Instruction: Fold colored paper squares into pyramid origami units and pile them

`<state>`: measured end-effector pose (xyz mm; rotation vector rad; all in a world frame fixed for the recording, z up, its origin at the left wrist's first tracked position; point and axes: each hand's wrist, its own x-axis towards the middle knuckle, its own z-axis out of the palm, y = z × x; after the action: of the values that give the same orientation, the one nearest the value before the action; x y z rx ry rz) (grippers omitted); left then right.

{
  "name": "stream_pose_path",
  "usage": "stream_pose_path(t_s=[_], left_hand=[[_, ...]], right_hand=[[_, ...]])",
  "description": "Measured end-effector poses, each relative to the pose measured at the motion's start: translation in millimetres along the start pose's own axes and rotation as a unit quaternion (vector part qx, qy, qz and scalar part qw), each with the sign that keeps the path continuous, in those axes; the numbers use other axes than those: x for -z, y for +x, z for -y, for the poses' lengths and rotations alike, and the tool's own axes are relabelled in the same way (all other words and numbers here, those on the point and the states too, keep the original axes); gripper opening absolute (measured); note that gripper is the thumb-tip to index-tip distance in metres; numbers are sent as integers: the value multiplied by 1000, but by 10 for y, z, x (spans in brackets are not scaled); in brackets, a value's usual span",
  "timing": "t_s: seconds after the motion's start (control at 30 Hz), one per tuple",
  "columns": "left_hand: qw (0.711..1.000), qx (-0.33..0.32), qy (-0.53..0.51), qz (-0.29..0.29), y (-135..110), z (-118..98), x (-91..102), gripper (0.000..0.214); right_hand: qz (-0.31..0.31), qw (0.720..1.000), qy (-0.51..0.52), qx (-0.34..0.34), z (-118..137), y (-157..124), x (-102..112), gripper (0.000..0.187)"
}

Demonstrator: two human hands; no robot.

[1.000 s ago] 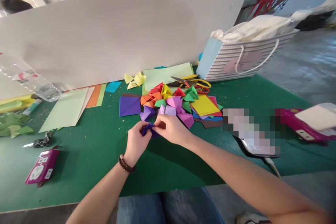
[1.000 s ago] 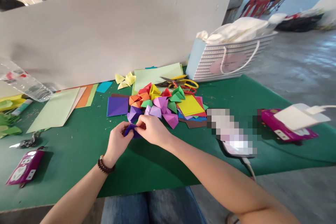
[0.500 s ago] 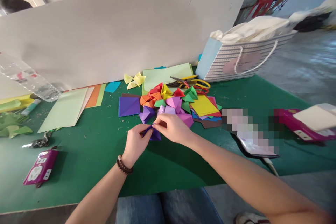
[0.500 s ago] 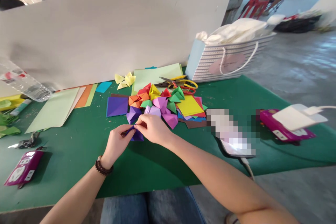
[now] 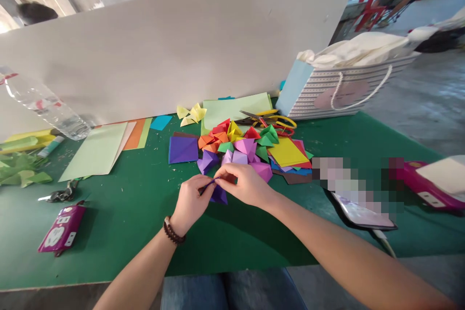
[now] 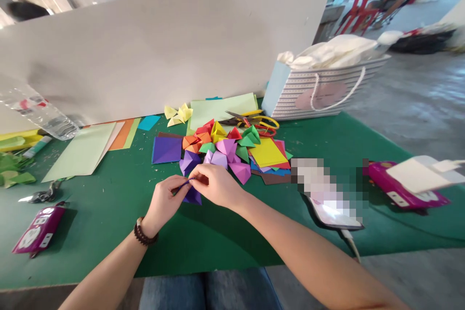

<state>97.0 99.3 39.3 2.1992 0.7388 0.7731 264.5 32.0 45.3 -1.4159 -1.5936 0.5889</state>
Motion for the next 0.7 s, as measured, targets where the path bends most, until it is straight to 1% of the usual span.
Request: stream_pose_path(t_s=[0.03,0.07,0.13,0.2,0.27,0.37,0.43,0.5,0.53,0.6,0.7], left_hand=[[1000,1,-5,-6,-3,-4,-3,12],[1000,5,-17,-15,-8,-8,-8,15],[998,13,-56,-41,-22,-10,-21,30],[994,13,-85,-69,-30,4,-31,38],[995,-8,-46,-88,-13,45,-21,32],[990,-35,72,-116,79,180,63,24],[985,-25,103,-138,171,320,151,23],[978,0,129,-161,263,479,228,28],[976,11,143,-162,302,555,253,27],[975,25,169,-144,358,677,273,28],[971,41,200,-124,382,748,262,30]], right_hand=[[-6,1000,3,-3,8,2,32,5],[-19,1000,3,-8,14,6,64,6],[-54,998,2,-20,22,13,117,7],[-74,997,4,-26,26,19,147,9],[-76,997,6,-19,29,22,161,9],[-77,997,-1,-10,28,27,174,8],[-77,997,-3,-10,15,32,182,8],[-74,997,-2,-8,-6,37,180,8],[-70,998,2,-6,-17,39,174,8],[-59,998,11,-1,-35,37,154,8],[-48,999,15,0,-42,23,117,9]])
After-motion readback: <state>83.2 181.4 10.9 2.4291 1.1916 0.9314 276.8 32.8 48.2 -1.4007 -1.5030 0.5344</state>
